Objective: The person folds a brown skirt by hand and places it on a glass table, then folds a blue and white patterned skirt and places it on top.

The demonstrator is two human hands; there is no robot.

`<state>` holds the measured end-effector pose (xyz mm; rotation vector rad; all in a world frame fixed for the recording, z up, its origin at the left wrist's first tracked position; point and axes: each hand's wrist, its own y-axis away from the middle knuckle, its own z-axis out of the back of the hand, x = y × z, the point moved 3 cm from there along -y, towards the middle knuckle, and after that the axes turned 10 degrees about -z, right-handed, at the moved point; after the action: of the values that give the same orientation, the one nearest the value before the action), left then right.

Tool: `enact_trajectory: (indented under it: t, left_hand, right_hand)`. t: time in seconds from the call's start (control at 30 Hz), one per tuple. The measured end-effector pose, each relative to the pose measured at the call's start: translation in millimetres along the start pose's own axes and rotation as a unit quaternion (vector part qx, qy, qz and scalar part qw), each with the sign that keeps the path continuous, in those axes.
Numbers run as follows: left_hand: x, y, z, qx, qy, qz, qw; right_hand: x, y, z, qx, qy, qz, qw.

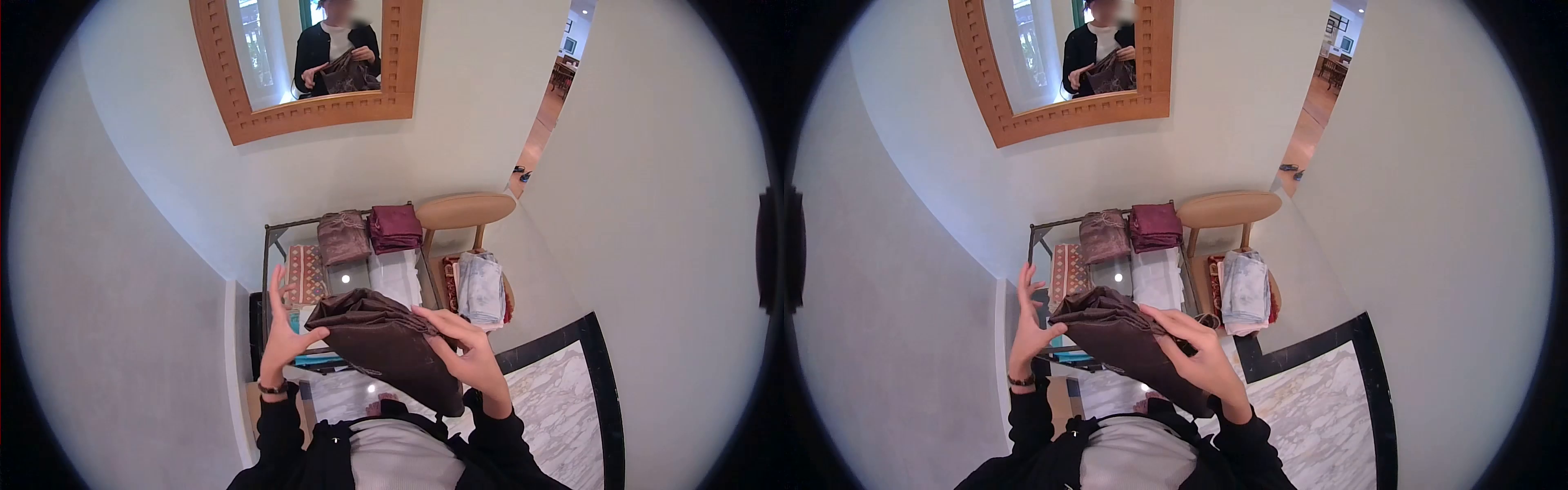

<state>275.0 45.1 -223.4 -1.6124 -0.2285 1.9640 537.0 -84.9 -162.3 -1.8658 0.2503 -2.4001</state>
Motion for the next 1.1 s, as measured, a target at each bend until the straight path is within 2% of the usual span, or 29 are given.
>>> enact_trajectory:
  t: [0.1, 0.17, 0.2, 0.3, 0.33, 0.47, 0.57, 0.6, 0.7, 0.8, 0.9, 0.97, 1.03, 1.07, 1.1]
  left_hand:
    - [76.2, 21.2, -13.2, 0.151, 0.231, -0.021, 0.961]
    - [122.1, 50.5, -30.5, 0.201, 0.274, 0.098, 0.935]
    - [124.6, 53.4, -38.5, 0.226, 0.296, 0.153, 0.916]
    - [90.9, 41.0, -49.9, 0.158, 0.355, 0.143, 0.91]
    - [75.0, 27.5, -48.5, 0.107, 0.381, 0.123, 0.91]
    - [121.3, 10.8, -32.1, 0.204, 0.183, 0.124, 0.954]
    - [104.1, -16.1, -21.2, 0.214, 0.051, 0.152, 0.964]
    - [102.0, -27.0, -23.8, 0.215, 0.059, 0.105, 0.969]
    - [90.9, -59.2, -21.2, 0.139, 0.147, 0.066, 0.977]
    - [68.8, -84.0, -5.6, 0.126, 0.096, -0.011, 0.987]
    - [27.8, -85.7, 0.1, 0.096, 0.074, -0.05, 0.991]
    - [15.4, -72.9, 0.1, 0.077, -0.03, -0.09, 0.993]
    - [27.4, -50.1, -2.8, 0.083, -0.1, -0.117, 0.985]
    - [42.6, -31.3, -6.4, 0.092, -0.137, -0.103, 0.981]
    - [53.3, -11.5, -13.1, 0.112, -0.213, -0.136, 0.961]
  right_hand:
    - [1.4, -1.6, -2.1, -0.01, -0.008, 0.003, 1.0]
    - [0.7, -2.6, -4.5, -0.011, -0.008, 0.005, 1.0]
    - [0.4, -3.1, -4.7, -0.011, -0.005, 0.008, 1.0]
    - [-2.8, -6.0, 3.9, -0.034, 0.014, 0.012, 0.999]
    - [-6.2, -6.4, 7.6, -0.044, 0.02, 0.012, 0.999]
    - [-28.2, -26.7, 25.0, -0.129, 0.053, 0.003, 0.99]
    - [-81.5, -54.0, 35.8, -0.14, 0.062, -0.006, 0.988]
    - [-96.3, -65.3, 37.9, -0.141, 0.069, 0.006, 0.988]
    - [-81.7, -90.4, 35.9, -0.15, 0.072, 0.036, 0.985]
    - [-50.0, -100.9, 36.7, -0.174, 0.123, 0.101, 0.972]
    - [-37.1, -97.7, 36.6, -0.178, 0.173, 0.155, 0.956]
    - [-44.1, -88.4, 33.7, -0.169, 0.182, 0.169, 0.954]
    - [-71.8, -75.6, 24.7, -0.133, 0.194, 0.139, 0.962]
    - [-92.2, -67.1, 18.1, -0.111, 0.202, 0.119, 0.966]
    - [-114.0, -57.8, 11.7, -0.09, 0.209, 0.099, 0.969]
